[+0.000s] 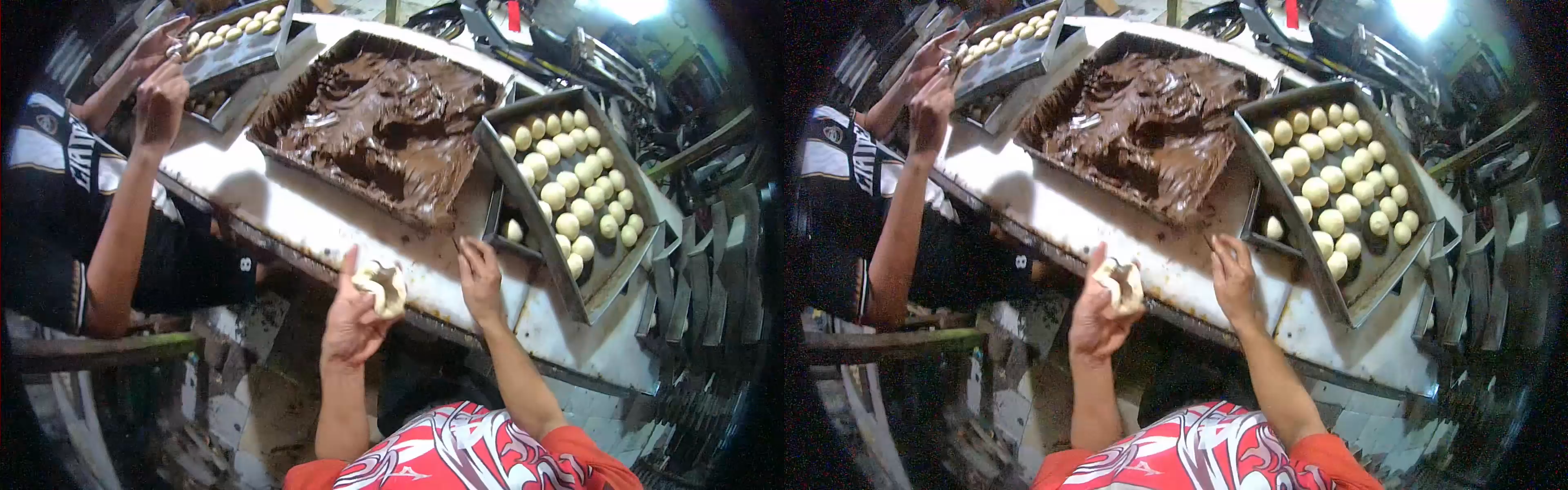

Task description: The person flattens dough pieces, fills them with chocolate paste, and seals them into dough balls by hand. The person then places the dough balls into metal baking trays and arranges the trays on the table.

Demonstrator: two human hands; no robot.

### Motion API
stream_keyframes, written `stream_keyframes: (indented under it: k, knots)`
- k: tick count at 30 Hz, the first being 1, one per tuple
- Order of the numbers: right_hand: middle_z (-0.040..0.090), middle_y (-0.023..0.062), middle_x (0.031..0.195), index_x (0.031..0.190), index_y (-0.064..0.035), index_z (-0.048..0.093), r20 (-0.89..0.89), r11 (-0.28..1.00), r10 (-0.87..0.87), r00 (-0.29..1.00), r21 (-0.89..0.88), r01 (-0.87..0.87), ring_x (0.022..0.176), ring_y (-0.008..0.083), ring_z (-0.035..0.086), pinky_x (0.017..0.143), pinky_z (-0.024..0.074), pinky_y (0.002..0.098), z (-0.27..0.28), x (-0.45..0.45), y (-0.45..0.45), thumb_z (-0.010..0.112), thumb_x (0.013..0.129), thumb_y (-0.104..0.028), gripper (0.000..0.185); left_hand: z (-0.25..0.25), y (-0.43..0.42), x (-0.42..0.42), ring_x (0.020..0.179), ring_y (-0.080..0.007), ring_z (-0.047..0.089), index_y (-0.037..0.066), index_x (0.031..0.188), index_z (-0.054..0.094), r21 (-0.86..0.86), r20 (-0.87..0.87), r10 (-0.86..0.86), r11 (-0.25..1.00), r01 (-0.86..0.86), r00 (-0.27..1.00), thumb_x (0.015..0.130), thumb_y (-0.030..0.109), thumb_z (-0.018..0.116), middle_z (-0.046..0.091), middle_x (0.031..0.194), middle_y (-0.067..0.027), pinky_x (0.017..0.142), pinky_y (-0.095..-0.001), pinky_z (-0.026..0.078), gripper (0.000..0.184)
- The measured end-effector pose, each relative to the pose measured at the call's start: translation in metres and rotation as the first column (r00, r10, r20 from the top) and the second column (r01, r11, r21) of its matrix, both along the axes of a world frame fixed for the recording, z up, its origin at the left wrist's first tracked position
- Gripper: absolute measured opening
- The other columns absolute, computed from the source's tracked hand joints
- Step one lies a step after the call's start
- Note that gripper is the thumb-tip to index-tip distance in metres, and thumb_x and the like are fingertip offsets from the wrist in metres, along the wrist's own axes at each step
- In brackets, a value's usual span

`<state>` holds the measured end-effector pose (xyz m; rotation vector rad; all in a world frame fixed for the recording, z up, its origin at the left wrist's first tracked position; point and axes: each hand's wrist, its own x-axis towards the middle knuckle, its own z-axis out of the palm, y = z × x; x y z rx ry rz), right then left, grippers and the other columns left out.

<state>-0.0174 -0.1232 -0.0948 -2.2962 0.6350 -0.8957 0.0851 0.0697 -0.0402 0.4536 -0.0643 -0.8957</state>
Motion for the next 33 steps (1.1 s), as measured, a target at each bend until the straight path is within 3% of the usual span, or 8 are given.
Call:
stream_keyframes:
  k: [3, 6, 13, 18, 25, 27, 29, 33]
  knots:
    - [0.060, 0.0096, 0.089, 0.109, -0.0051, 0.064, 0.032, 0.998, -0.007, 0.999, 0.056, 0.005, 0.080, 0.0219, 0.059, 0.072, 0.0471, 0.0289, 0.040, -0.016, -0.003, 0.061, 0.083, -0.008, 0.026, -0.014, -0.021, -0.063, 0.078, -0.0219, 0.061, 0.015, 0.138, 0.027, 0.014, -0.327, -0.157, 0.985, 0.170, 0.932, 0.074, 0.009, 0.066, 0.057, 0.095, -0.0113, 0.063, -0.0343, 0.055, 0.075]
    - [0.061, 0.0108, 0.076, 0.094, -0.0014, 0.065, -0.009, 0.523, 0.554, 0.833, 0.782, -0.339, 0.074, 0.0223, 0.058, 0.065, 0.0463, 0.0300, 0.076, -0.067, -0.018, 0.056, 0.086, -0.013, 0.017, -0.004, -0.055, -0.116, 0.073, -0.0203, 0.059, 0.009, 0.132, 0.030, 0.183, -0.132, -0.304, 0.928, 0.325, 0.943, 0.074, 0.003, 0.061, 0.055, 0.091, -0.0095, 0.060, -0.0343, 0.053, 0.066]
    - [0.054, 0.0129, 0.089, 0.090, -0.0040, 0.060, -0.260, 0.809, 0.385, 0.886, -0.366, -0.459, 0.087, 0.0271, 0.055, 0.074, 0.0477, 0.0356, 0.106, -0.260, -0.059, 0.067, 0.074, -0.019, 0.023, 0.049, -0.161, -0.249, 0.098, -0.0252, 0.058, 0.004, 0.133, 0.022, 0.391, -0.205, -0.215, 0.876, 0.281, 0.955, 0.081, -0.006, 0.036, 0.051, 0.113, -0.0203, 0.078, -0.0336, 0.052, 0.054]
    - [0.054, 0.0144, 0.102, 0.094, -0.0003, 0.057, -0.045, 0.815, 0.244, 0.969, 0.551, -0.180, 0.085, 0.0336, 0.060, 0.076, 0.0500, 0.0370, 0.135, -0.381, -0.117, 0.056, 0.078, 0.001, 0.016, 0.059, -0.219, -0.342, 0.098, -0.0121, 0.054, 0.001, 0.124, 0.046, 0.531, 0.363, -0.703, 0.695, 0.485, 0.611, 0.089, 0.009, 0.055, 0.057, 0.108, -0.0068, 0.086, -0.0264, 0.044, 0.037]
    - [0.052, 0.0149, 0.110, 0.091, -0.0031, 0.062, -0.092, 0.960, -0.250, 0.964, -0.156, 0.234, 0.113, 0.0329, 0.046, 0.097, 0.0361, 0.0418, 0.062, -0.422, -0.126, 0.054, 0.072, 0.007, 0.023, -0.010, -0.303, -0.397, 0.086, -0.0116, 0.055, 0.003, 0.119, 0.046, 0.466, 0.470, -0.442, 0.859, 0.210, 0.764, 0.082, 0.006, 0.064, 0.056, 0.098, -0.0054, 0.074, -0.0242, 0.047, 0.042]
    - [0.053, 0.0147, 0.110, 0.089, -0.0037, 0.063, -0.208, 0.975, -0.213, 0.955, -0.105, 0.195, 0.115, 0.0347, 0.043, 0.100, 0.0319, 0.0432, 0.020, -0.427, -0.131, 0.056, 0.069, 0.007, 0.023, -0.062, -0.314, -0.384, 0.092, -0.0313, 0.055, 0.003, 0.125, 0.042, 0.452, 0.886, -0.464, 0.865, -0.217, -0.005, 0.076, 0.006, 0.067, 0.053, 0.108, -0.0203, 0.081, -0.0371, 0.046, 0.055]
    - [0.054, 0.0153, 0.107, 0.090, -0.0031, 0.062, -0.048, 0.913, -0.395, 0.917, 0.087, 0.398, 0.110, 0.0323, 0.047, 0.097, 0.0352, 0.0417, -0.023, -0.420, -0.153, 0.057, 0.068, 0.006, 0.024, -0.056, -0.301, -0.366, 0.107, -0.0378, 0.049, 0.004, 0.132, 0.036, 0.847, 0.529, -0.838, 0.532, 0.021, -0.134, 0.075, 0.009, 0.068, 0.047, 0.120, -0.0250, 0.092, -0.0412, 0.040, 0.066]
    - [0.057, 0.0168, 0.101, 0.090, 0.0007, 0.059, -0.137, 0.590, -0.365, 0.921, 0.732, 0.342, 0.104, 0.0293, 0.053, 0.095, 0.0377, 0.0426, -0.003, -0.340, -0.167, 0.055, 0.069, 0.003, 0.021, 0.035, -0.243, -0.305, 0.118, -0.0349, 0.045, 0.006, 0.137, 0.030, 0.632, 0.760, -0.610, 0.774, 0.035, -0.227, 0.078, 0.013, 0.067, 0.044, 0.129, -0.0233, 0.096, -0.0397, 0.038, 0.070]
